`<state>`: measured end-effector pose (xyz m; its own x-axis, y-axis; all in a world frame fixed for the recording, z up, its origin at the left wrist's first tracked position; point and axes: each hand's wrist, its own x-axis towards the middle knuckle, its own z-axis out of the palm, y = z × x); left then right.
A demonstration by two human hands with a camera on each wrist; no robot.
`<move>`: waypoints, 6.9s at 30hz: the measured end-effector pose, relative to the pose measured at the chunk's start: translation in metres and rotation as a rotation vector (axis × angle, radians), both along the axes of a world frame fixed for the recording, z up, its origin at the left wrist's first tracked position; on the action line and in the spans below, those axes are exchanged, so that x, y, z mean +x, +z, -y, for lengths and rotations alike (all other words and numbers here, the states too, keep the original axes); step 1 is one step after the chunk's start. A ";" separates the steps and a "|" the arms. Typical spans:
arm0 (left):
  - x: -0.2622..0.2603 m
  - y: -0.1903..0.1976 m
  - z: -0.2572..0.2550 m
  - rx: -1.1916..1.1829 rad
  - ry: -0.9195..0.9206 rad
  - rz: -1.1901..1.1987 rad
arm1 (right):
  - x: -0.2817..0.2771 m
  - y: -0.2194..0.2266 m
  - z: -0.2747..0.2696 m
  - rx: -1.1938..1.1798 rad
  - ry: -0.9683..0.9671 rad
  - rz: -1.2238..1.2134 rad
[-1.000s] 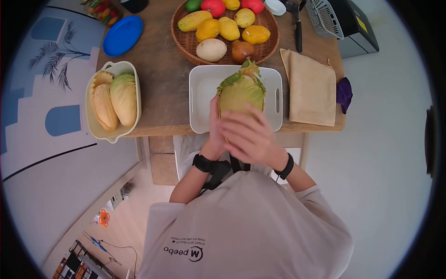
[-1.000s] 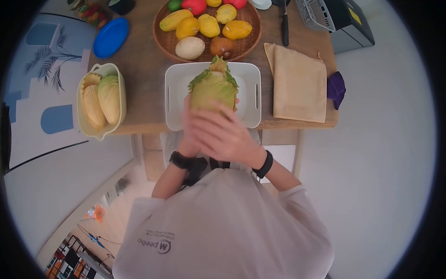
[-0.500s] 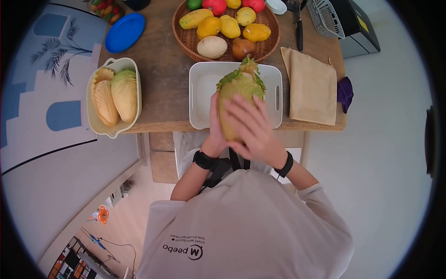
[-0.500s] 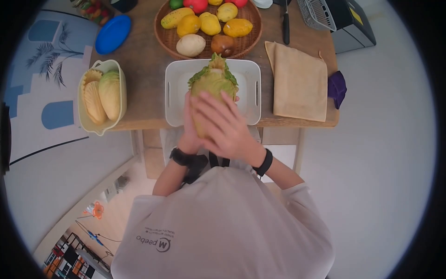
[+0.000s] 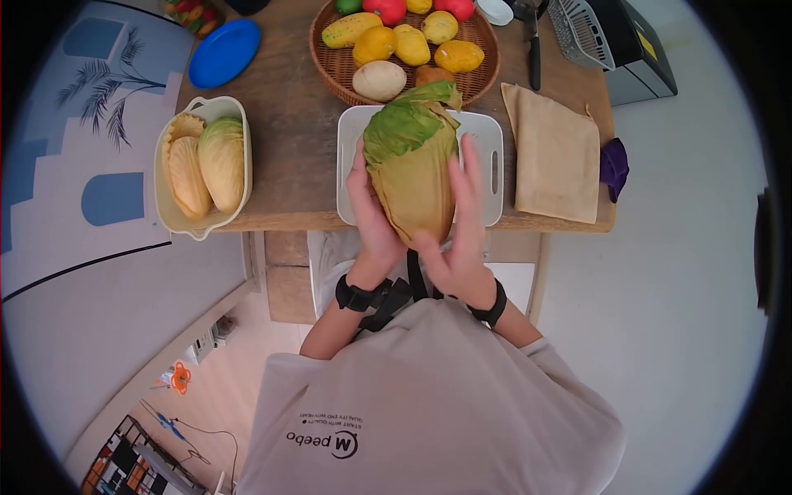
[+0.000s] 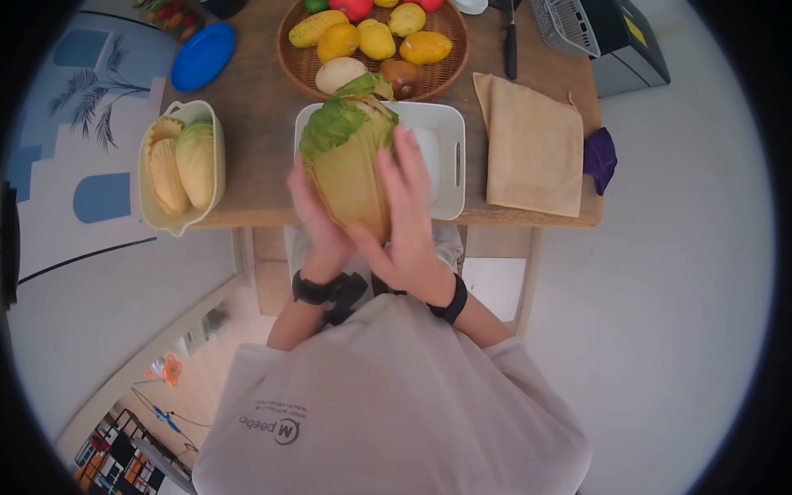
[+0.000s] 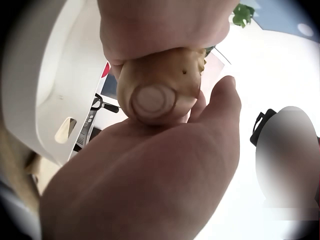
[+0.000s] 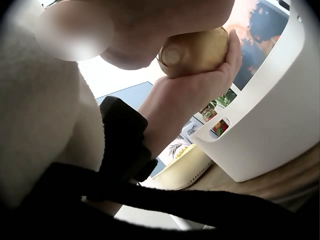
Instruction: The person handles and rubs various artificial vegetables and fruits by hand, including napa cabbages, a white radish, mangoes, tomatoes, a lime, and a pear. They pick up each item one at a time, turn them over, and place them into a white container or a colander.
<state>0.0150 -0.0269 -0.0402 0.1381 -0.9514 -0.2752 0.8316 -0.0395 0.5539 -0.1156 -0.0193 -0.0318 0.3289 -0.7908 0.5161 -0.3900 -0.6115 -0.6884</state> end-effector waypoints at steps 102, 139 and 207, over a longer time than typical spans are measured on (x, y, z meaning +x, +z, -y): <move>0.050 0.033 0.004 -0.289 -0.236 0.877 | -0.061 0.017 0.011 0.502 0.202 0.115; 0.022 0.037 0.005 -0.132 -0.007 0.594 | -0.006 -0.003 -0.016 0.645 0.027 0.355; 0.022 0.043 0.013 -0.539 0.036 0.963 | -0.027 0.009 -0.010 0.672 0.067 0.642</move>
<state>0.0373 -0.0404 0.0028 0.1019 -0.9056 0.4118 0.0383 0.4172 0.9080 -0.1427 -0.0093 -0.0229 0.1946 -0.9793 0.0559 0.2099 -0.0140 -0.9776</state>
